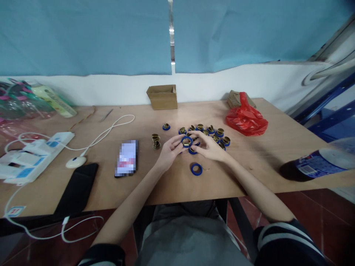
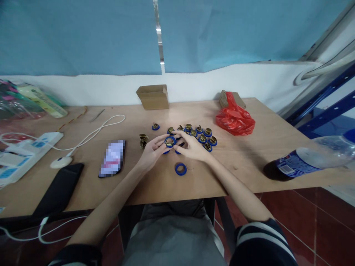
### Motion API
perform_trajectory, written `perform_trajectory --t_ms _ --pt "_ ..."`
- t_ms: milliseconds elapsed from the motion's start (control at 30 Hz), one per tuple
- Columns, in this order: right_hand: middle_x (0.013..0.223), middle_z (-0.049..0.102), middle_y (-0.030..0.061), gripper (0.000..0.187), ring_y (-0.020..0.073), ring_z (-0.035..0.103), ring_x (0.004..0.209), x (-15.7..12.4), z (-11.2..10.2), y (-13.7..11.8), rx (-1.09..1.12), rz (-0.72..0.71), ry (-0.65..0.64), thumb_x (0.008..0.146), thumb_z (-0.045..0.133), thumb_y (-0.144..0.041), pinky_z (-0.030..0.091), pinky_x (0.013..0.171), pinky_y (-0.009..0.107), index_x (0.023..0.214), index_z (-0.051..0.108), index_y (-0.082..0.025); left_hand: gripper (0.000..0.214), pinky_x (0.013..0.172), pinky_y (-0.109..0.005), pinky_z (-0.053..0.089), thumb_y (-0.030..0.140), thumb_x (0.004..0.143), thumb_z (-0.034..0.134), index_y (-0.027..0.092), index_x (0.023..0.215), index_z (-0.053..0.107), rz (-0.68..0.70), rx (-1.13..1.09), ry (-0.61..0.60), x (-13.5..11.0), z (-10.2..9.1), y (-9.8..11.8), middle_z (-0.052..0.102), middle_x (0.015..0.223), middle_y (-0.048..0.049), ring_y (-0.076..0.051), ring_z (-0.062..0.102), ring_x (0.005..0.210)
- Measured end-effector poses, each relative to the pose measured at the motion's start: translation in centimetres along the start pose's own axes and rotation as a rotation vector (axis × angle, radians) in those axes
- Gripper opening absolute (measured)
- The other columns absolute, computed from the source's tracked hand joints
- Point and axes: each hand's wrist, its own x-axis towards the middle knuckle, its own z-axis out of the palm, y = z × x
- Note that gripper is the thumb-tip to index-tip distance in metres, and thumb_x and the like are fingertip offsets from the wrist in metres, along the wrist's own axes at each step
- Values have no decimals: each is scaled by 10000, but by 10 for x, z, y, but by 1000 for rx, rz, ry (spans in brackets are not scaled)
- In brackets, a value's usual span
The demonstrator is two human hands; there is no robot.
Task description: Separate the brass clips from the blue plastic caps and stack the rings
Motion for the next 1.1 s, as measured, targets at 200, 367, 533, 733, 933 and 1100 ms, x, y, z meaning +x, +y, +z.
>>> perform_trajectory --t_ms 200,367,533,733,933,1100 --pt "1113 686 85 350 168 702 824 3 2 8 -10 80 64 912 651 -310 609 707 314 1234 578 -193 563 1027 -490 579 453 825 786 142 1270 636 33 35 10 0 -3 -7 713 1288 -182 -299 702 1181" --pt "800 657 -6 296 149 692 652 2 10 14 163 192 -30 937 605 -345 611 602 289 1187 548 -196 555 1068 -487 548 429 806 805 152 1263 653 9 49 -20 -1 -1 -5 715 1289 -162 -295 690 1199" --pt "754 679 -3 297 164 715 668 2 12 19 178 164 17 903 621 -310 615 652 308 1165 583 -175 491 1060 -472 550 429 816 797 135 1197 700 -42 102 -98 -3 1 0 755 1203 -147 -291 727 1120" --pt "694 612 -26 244 124 576 581 4 4 14 0 128 86 868 593 -288 475 542 248 1074 664 -175 360 836 -410 636 430 826 776 147 1043 737 -69 174 -122 -5 4 0 806 973 -117 -264 778 878" --pt "634 580 -38 243 114 523 544 4 4 8 68 132 49 855 593 -276 430 522 239 1049 696 -170 356 726 -376 618 346 822 739 139 1104 670 -78 169 -90 -6 5 -1 796 849 -96 -244 772 758" --pt "696 660 -7 285 125 597 550 3 3 12 245 173 -8 874 598 -300 510 545 263 1108 689 -165 383 703 -359 629 356 823 754 135 1117 646 -57 158 -124 -6 4 1 797 861 -96 -229 772 737"
